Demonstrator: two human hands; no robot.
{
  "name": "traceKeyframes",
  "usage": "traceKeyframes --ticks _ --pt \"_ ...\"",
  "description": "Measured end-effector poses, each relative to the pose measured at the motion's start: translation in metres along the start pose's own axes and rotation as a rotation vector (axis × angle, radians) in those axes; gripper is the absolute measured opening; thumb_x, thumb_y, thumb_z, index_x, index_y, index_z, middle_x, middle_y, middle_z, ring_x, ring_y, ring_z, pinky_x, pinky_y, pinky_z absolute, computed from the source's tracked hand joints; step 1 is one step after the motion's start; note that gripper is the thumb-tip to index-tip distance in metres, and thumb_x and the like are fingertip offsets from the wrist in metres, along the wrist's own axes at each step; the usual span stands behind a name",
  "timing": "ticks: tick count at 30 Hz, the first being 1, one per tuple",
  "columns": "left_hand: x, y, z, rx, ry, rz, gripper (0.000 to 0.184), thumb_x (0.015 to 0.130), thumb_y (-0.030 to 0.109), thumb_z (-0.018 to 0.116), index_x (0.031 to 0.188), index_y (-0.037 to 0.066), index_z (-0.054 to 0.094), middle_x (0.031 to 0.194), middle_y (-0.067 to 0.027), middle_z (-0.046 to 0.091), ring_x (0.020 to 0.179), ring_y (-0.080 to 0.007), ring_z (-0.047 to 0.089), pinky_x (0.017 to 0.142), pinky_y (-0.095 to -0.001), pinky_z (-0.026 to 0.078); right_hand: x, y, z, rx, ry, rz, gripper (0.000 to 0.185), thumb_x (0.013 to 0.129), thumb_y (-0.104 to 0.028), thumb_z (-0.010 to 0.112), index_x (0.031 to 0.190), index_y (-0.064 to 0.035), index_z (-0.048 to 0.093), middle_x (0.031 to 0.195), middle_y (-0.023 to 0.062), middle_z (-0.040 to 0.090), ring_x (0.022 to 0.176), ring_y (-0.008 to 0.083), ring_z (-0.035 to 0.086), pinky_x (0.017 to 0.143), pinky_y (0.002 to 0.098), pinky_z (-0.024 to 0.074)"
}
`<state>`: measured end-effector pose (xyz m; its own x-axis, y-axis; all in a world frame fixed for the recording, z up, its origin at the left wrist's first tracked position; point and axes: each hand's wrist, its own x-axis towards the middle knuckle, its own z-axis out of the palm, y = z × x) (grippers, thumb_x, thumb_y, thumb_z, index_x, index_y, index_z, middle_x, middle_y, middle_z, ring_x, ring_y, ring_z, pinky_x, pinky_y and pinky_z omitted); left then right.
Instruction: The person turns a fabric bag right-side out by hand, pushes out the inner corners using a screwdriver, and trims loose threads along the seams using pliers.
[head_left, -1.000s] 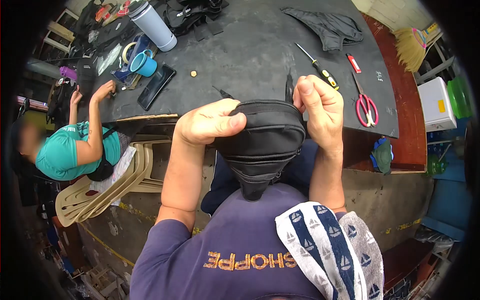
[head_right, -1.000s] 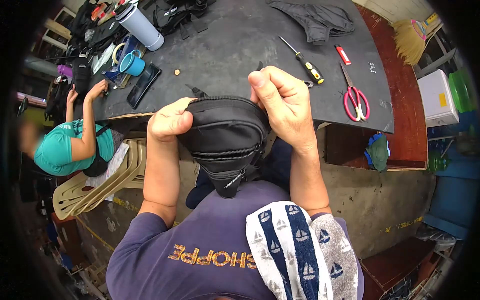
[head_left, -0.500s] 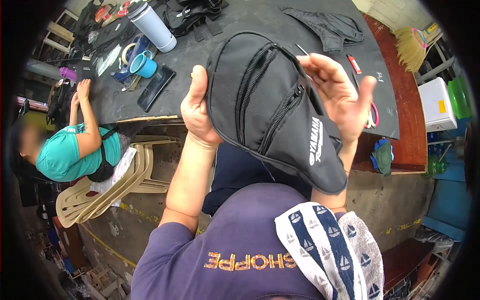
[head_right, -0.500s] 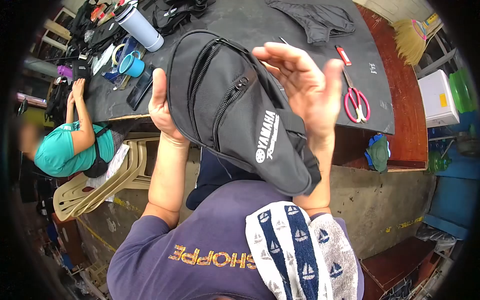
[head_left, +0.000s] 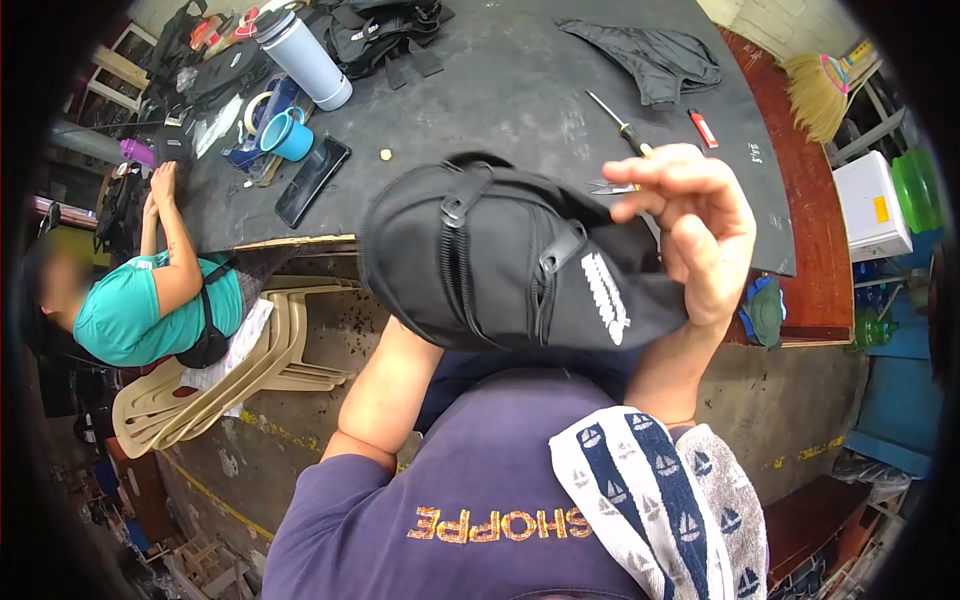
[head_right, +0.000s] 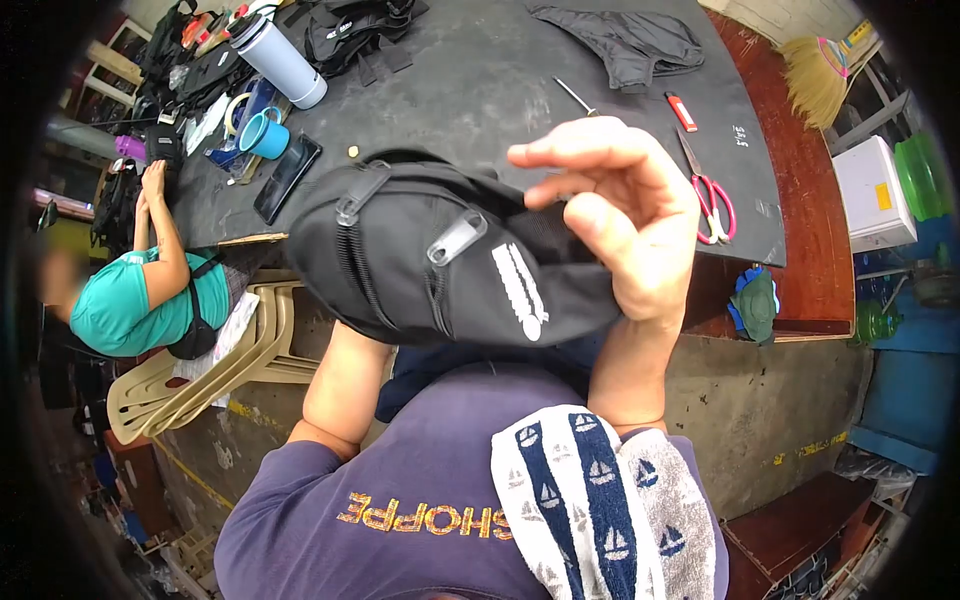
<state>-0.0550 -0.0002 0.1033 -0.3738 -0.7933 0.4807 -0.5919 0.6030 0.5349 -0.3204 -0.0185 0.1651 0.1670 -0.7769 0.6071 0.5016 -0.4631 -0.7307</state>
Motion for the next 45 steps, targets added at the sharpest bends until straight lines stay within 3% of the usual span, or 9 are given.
traceKeyframes --ticks 4,8,11,15,20,24,28,35,45 --pt "-0.004 0.01 -0.006 -0.061 -0.247 0.157 0.05 0.109 0.031 0.058 0.153 0.008 0.054 0.152 -0.0086 0.06 0.137 -0.0279 0.059 0.122 -0.0439 0.042 -0.007 -0.001 0.018 0.055 -0.111 -0.035 0.034 0.096 -0.001 0.073 0.128 0.0069 0.066 0.13 0.021 0.068 0.116 0.0336 0.072 0.103 0.0453 0.0556" --pt "-0.009 0.038 0.005 -1.128 -0.314 -0.313 0.05 0.104 0.018 0.066 0.151 0.005 0.057 0.148 -0.0098 0.063 0.136 -0.0253 0.06 0.114 -0.0388 0.05 -0.001 -0.006 0.023 -0.416 -0.337 -0.042 0.039 0.106 -0.029 0.065 0.127 0.0046 0.067 0.129 0.0213 0.067 0.118 0.0343 0.068 0.108 0.0465 0.0503" --pt "-0.024 0.016 -0.013 -0.942 -0.328 -0.204 0.048 0.105 0.018 0.065 0.151 0.004 0.057 0.148 -0.0102 0.063 0.136 -0.0245 0.06 0.114 -0.0379 0.05 0.003 -0.016 0.019 -0.315 -0.22 0.366 0.04 0.105 -0.024 0.064 0.132 0.005 0.068 0.133 0.0159 0.069 0.125 0.0248 0.065 0.111 0.0374 0.0453" --pt "-0.031 0.021 -0.016 -0.943 -0.332 -0.227 0.048 0.105 0.018 0.064 0.151 0.004 0.056 0.149 -0.0103 0.062 0.137 -0.0244 0.06 0.115 -0.0378 0.05 -0.004 0.015 0.024 0.067 -0.269 0.569 0.046 0.109 -0.033 0.057 0.134 0.0038 0.067 0.134 0.0147 0.069 0.131 0.0206 0.06 0.115 0.0338 0.0398" --pt "-0.039 0.029 -0.011 -0.962 -0.374 -0.236 0.049 0.106 0.018 0.064 0.152 0.004 0.055 0.149 -0.0105 0.062 0.137 -0.0242 0.059 0.115 -0.0377 0.049 -0.012 0.043 0.043 0.22 -0.199 0.525 0.039 0.11 -0.03 0.057 0.125 0.0031 0.07 0.128 0.0111 0.07 0.121 0.0193 0.062 0.109 0.0341 0.0452" --pt "-0.044 0.032 -0.01 -0.97 -0.423 -0.225 0.049 0.106 0.018 0.063 0.152 0.004 0.055 0.15 -0.0106 0.061 0.138 -0.0241 0.059 0.115 -0.0376 0.049 -0.013 0.055 0.015 0.117 -0.361 0.498 0.034 0.111 -0.029 0.058 0.111 0.0021 0.072 0.114 0.0068 0.072 0.104 0.016 0.063 0.096 0.0321 0.0499" --pt "-0.045 0.032 -0.009 -0.987 -0.447 -0.212 0.049 0.106 0.019 0.063 0.153 0.004 0.054 0.151 -0.0108 0.061 0.138 -0.024 0.059 0.116 -0.0375 0.048 -0.005 0.022 0.051 -0.115 -0.176 0.586 0.035 0.11 -0.029 0.062 0.094 0.0009 0.071 0.092 0.0039 0.071 0.086 0.0118 0.06 0.083 0.0294 0.0498" --pt "-0.042 0.034 -0.005 -1.019 -0.498 -0.189 0.05 0.107 0.019 0.062 0.153 0.004 0.053 0.151 -0.011 0.06 0.139 -0.0238 0.058 0.116 -0.0373 0.048 -0.011 0.039 0.06 -0.484 -0.126 0.469 0.043 0.108 -0.025 0.065 0.074 0.0008 0.065 0.061 0.0061 0.057 0.06 0.0111 0.054 0.06 0.0308 0.0452" --pt "-0.03 0.033 -0.01 -1.054 -0.666 -0.137 0.05 0.108 0.02 0.061 0.154 0.004 0.052 0.153 -0.0113 0.059 0.139 -0.0235 0.057 0.117 -0.0371 0.047 0.013 0.036 0.062 -0.865 -0.002 -0.081 0.049 0.102 -0.031 0.075 0.064 -0.0027 0.06 0.059 0.0085 0.058 0.051 0.0264 0.055 0.052 0.0376 0.0438"
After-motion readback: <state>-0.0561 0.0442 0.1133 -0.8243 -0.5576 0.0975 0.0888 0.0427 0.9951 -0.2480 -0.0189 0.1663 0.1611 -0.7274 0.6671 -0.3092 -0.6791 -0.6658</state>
